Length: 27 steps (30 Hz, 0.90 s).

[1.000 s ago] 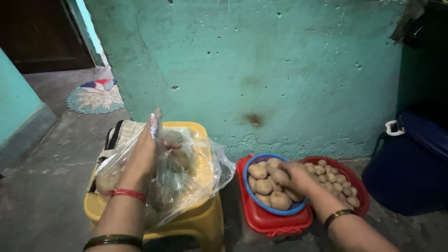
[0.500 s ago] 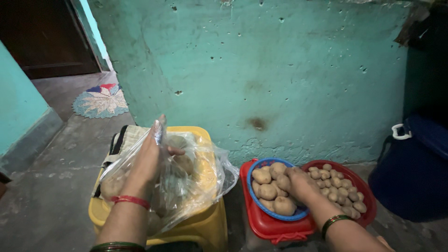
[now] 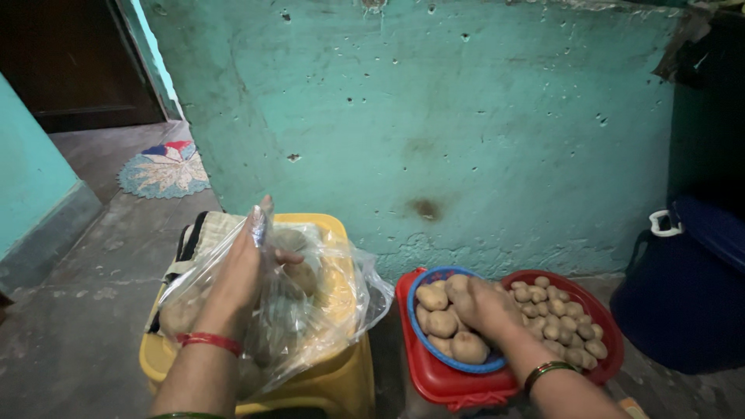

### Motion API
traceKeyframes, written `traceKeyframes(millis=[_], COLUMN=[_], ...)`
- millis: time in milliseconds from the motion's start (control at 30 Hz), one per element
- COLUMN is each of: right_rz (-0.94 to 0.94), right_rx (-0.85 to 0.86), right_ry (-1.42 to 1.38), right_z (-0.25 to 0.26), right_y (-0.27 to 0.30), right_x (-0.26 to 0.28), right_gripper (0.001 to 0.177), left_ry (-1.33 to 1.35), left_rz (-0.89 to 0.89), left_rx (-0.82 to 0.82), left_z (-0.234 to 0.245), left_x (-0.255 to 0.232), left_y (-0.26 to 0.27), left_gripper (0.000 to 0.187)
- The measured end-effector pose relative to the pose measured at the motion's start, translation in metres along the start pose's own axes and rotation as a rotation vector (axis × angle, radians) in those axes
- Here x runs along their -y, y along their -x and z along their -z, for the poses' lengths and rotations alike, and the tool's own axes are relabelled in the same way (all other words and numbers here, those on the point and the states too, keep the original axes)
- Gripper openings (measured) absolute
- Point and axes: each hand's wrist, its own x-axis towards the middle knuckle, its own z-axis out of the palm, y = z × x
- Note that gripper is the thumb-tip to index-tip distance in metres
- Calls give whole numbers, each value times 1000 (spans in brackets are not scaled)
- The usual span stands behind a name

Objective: The person transfers potatoes from a plastic bag into a blue colander placed on a red container. The person handles the potatoes one by one and places them into the colander.

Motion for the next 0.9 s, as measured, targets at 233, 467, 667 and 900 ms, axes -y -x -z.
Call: traceKeyframes(millis=[233,467,667,900], right_rz=[-186,-194,46,103], right_rx=[14,34,103,-12], right_ry=[-67,-245,-293,-170], right_z=[17,3,-16,-3], right_y=[-1,-13,-19,-10], right_x=[18,-2,-25,-16], right_gripper=[57,69,68,49], left_ry=[1,-9,2,71], left_rz=[-54,-4,-43,-30], left_rx=[14,7,31,9], left_z=[2,2,3,5], left_x=[-2,-4,-4,5], left_y=[4,4,2,-4], left_gripper=[80,79,77,85])
